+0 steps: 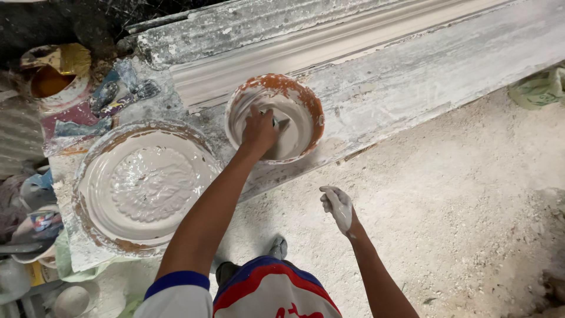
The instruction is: The person scoops white plaster from a bucket and spreads it by hand into a round decorative mold. They smooth the surface, then cover the mold with a plastic sheet and press it down to conform to the plaster.
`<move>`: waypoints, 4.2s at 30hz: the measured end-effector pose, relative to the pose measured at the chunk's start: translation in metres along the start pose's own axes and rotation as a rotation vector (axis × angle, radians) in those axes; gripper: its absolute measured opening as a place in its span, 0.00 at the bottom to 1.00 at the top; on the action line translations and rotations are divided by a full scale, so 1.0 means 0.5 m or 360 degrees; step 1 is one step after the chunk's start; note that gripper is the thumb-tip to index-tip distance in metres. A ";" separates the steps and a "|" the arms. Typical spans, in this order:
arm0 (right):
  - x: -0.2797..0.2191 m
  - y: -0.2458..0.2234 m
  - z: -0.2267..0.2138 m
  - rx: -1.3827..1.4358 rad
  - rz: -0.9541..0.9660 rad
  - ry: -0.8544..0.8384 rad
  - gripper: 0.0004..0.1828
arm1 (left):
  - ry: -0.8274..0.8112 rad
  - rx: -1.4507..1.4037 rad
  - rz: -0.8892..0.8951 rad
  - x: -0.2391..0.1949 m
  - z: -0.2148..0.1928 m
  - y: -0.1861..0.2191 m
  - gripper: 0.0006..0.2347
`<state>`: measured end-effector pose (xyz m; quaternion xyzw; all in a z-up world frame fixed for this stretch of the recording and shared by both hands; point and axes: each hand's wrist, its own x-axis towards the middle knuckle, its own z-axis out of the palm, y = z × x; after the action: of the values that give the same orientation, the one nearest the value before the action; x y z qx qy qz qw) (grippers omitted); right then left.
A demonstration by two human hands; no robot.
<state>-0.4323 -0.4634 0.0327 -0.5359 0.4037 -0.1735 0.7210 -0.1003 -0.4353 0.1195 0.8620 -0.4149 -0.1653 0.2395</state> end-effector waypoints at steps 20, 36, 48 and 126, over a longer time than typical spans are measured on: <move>0.021 0.031 -0.061 0.0278 0.0075 -0.0026 0.22 | -0.0859 -0.0865 -0.0881 0.075 0.089 -0.052 0.24; 0.086 0.006 0.083 0.0041 0.0203 -0.0454 0.22 | -0.0291 -0.2182 -0.0607 -0.220 -0.254 -0.072 0.26; 0.136 0.150 0.382 -0.0298 0.0391 -0.0734 0.17 | 0.0671 -0.1864 -0.0909 -0.508 -0.378 -0.478 0.19; 0.101 0.142 0.492 -0.0392 0.0238 -0.0229 0.18 | 0.0183 0.0735 -0.0168 -0.539 -0.470 -0.645 0.23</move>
<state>-0.2252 -0.3164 -0.0275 -0.5997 0.4081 -0.0297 0.6877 0.0565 0.0181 0.1607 0.9225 -0.3817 -0.0291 0.0504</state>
